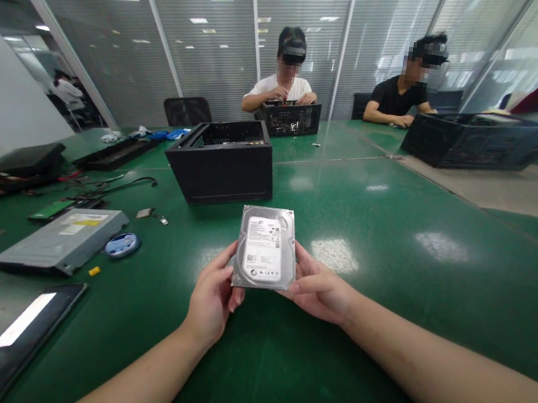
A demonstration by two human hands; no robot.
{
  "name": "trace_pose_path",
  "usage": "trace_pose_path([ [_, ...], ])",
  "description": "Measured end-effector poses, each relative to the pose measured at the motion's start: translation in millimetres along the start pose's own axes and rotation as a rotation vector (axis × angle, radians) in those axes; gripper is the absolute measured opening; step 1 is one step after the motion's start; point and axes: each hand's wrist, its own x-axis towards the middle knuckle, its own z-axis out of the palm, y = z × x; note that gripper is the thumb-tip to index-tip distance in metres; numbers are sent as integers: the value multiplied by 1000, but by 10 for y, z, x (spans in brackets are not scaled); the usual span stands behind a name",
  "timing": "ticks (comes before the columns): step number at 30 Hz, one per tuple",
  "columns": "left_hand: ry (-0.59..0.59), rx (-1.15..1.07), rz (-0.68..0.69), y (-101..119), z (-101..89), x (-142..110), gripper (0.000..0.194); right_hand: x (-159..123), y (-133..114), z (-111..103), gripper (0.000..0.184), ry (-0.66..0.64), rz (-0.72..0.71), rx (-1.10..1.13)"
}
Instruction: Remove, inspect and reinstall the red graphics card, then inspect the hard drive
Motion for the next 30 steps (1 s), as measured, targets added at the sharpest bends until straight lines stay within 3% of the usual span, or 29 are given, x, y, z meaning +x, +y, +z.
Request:
trace_pose_path([
  [30,6,-5,-25,-69,-37,79,73,94,50,-59,88,-21,-22,5],
])
